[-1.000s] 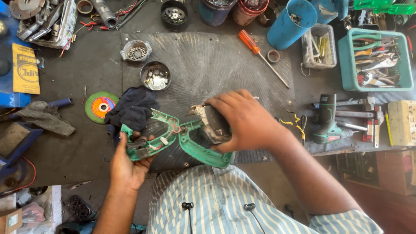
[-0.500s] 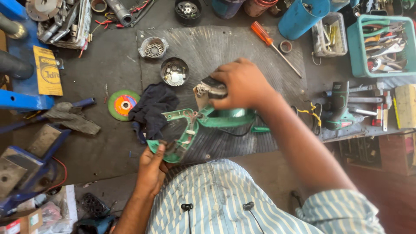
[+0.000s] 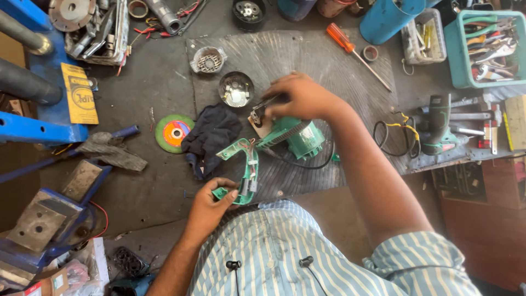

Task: The person repairs a green electric router on a cluttered workbench. They unscrew the housing with a screwdriver, separate the base from the motor body, handle small screws and internal parts, and use pliers while working on the tool's wiring and components.

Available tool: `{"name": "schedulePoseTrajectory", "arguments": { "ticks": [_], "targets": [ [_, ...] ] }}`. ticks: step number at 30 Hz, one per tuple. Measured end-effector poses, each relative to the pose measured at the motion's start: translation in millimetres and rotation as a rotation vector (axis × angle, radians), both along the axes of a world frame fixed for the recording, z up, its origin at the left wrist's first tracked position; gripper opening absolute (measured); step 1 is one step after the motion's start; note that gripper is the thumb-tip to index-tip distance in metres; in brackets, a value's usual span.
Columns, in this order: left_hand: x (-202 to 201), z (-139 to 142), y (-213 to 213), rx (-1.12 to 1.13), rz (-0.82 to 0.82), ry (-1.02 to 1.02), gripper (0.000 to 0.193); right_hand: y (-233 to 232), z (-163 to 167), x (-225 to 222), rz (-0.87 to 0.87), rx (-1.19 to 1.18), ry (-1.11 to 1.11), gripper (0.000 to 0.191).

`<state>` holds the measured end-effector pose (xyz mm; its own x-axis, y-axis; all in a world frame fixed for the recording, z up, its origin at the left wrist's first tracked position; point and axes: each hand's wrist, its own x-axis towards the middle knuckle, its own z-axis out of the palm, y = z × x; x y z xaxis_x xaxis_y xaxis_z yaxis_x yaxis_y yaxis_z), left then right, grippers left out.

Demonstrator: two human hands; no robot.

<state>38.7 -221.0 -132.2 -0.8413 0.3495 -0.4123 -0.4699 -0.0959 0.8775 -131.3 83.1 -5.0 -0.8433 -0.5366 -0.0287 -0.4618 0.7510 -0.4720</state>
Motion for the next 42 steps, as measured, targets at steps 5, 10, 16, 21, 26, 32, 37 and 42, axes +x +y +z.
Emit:
{"name": "schedulePoseTrajectory", "arguments": {
  "ticks": [5,10,16,21,26,32,37,42],
  "targets": [
    [-4,4,6,0.027,-0.003,0.001,0.021,21,-32,43,-0.677,-0.644,0.001,0.033],
    [-21,46,-5,-0.617,0.053,0.631,0.025,8,-67,131,-0.939,-0.498,0.22,0.046],
    [-47,101,38,-0.796,0.049,1.239,0.033,5,-60,158,-0.798,-0.124,0.241,0.084],
    [-85,105,116,-0.519,-0.144,0.994,0.048,18,-47,128,-0.699,-0.316,0.202,0.082],
    [-105,85,135,-0.603,-0.248,0.842,0.037,44,-45,109,-0.495,-0.437,0.232,0.079],
    [-115,56,142,-0.646,-0.242,0.846,0.029,58,-64,107,-0.481,-0.557,0.3,0.059],
    [-114,51,152,-0.709,-0.289,0.847,0.021,64,-71,101,-0.539,-0.538,0.286,0.056],
    [-128,53,151,-0.682,-0.363,0.865,0.024,64,-71,93,-0.541,-0.519,0.347,0.065]
  ]
}}
